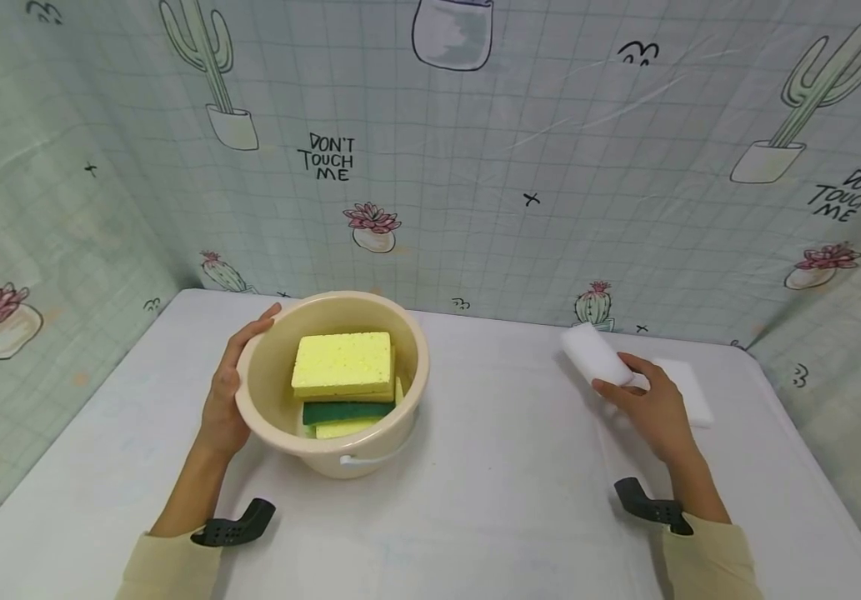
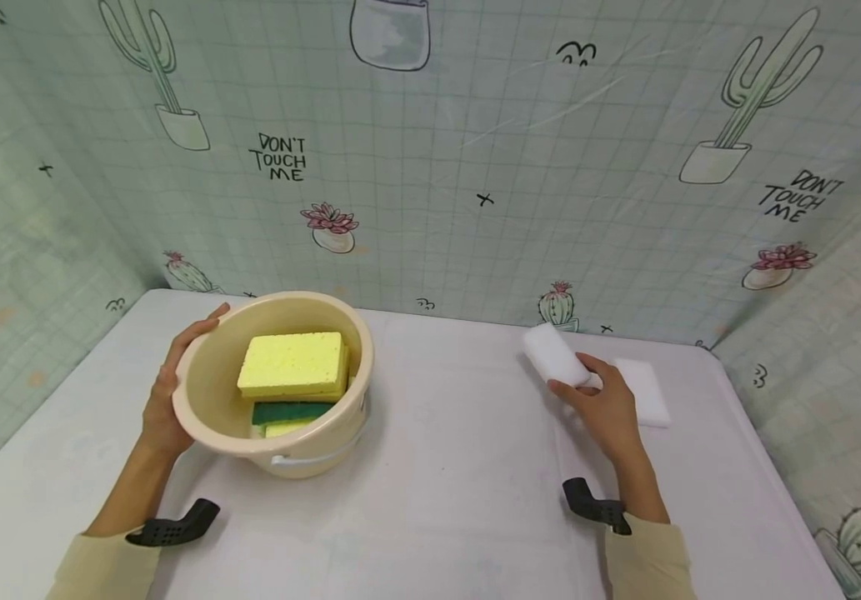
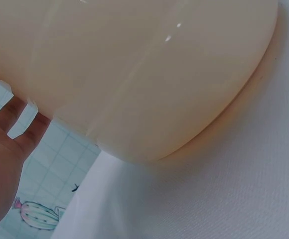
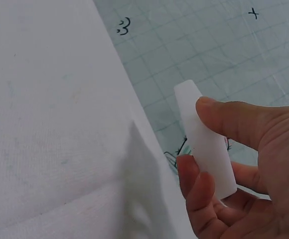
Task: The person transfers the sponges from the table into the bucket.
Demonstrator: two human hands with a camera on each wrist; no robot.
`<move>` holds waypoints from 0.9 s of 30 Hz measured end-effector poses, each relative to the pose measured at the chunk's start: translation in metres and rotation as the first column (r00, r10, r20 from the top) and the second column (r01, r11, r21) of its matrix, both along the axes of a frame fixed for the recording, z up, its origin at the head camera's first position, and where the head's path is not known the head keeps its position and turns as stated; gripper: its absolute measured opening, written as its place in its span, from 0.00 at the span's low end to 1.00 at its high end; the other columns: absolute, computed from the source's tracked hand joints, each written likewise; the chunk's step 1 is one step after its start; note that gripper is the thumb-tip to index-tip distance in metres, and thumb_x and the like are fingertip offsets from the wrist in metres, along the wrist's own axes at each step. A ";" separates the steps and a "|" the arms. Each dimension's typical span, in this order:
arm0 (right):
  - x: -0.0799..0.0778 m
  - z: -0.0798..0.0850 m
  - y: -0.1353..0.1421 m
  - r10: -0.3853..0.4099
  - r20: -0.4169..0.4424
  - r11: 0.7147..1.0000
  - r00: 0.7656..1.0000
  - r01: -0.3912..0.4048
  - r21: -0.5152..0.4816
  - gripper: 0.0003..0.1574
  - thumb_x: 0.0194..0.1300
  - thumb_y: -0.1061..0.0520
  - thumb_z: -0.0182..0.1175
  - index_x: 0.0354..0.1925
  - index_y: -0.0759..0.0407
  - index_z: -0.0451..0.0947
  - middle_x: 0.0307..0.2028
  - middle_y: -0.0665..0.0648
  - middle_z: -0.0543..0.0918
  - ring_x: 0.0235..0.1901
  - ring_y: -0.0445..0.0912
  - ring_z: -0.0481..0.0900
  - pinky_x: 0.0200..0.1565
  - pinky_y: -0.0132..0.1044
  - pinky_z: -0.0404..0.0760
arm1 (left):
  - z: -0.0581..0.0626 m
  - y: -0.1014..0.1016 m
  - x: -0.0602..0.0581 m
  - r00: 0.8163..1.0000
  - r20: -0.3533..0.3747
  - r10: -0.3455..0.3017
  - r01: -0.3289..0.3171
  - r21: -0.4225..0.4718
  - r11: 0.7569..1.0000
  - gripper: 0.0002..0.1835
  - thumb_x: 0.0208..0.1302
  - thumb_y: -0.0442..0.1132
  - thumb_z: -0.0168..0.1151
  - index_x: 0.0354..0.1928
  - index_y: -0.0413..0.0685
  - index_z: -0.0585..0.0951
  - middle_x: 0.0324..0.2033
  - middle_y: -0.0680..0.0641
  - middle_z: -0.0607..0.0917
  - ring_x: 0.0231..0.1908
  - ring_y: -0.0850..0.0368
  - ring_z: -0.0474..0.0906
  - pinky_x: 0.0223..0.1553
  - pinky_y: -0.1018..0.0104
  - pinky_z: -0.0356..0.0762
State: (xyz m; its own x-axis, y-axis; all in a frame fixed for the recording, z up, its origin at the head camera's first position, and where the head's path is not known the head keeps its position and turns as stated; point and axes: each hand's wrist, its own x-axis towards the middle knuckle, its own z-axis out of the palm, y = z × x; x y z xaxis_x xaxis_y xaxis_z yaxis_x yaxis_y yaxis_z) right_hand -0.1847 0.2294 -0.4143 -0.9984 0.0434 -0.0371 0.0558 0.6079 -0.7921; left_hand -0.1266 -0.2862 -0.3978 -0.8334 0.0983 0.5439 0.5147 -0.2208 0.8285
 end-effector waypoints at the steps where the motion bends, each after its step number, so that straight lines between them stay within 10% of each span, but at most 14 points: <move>1: 0.001 0.003 -0.001 0.001 -0.006 1.000 1.000 -0.001 -0.003 0.54 0.58 0.34 0.63 0.72 0.58 0.55 0.65 0.66 0.62 0.48 0.53 0.78 0.36 0.36 0.76 | 0.000 0.000 0.000 1.000 0.001 -0.001 0.001 0.001 1.000 0.34 0.68 0.57 0.48 0.70 0.44 0.61 0.73 0.43 0.52 0.71 0.49 0.48 0.64 0.69 0.59; 9: 0.005 0.024 -0.010 0.047 -0.082 0.998 0.996 -0.050 -0.034 0.50 0.61 0.39 0.63 0.72 0.55 0.55 0.55 0.63 0.71 0.38 0.36 0.78 0.35 0.31 0.76 | -0.001 -0.001 -0.001 1.000 -0.006 -0.011 0.011 0.005 1.000 0.34 0.68 0.56 0.48 0.70 0.45 0.62 0.73 0.43 0.52 0.71 0.48 0.48 0.64 0.68 0.60; 27: 0.011 0.041 -0.057 0.176 -0.254 0.964 0.951 -0.219 -0.153 0.39 0.66 0.53 0.62 0.71 0.53 0.59 0.61 0.59 0.62 0.48 0.46 0.75 0.40 0.24 0.77 | -0.003 0.000 -0.002 1.000 -0.012 -0.013 0.013 0.007 1.000 0.34 0.69 0.57 0.48 0.70 0.44 0.61 0.73 0.43 0.52 0.70 0.48 0.49 0.64 0.69 0.60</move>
State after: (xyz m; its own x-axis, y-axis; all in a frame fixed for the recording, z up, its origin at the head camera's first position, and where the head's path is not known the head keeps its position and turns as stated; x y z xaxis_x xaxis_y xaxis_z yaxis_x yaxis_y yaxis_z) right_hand -0.1739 0.1723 -0.3738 -0.9670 -0.1415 0.2118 -0.2530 0.4361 -0.8636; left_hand -0.1281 -0.2863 -0.4003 -0.8256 0.1055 0.5543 0.5212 -0.2337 0.8208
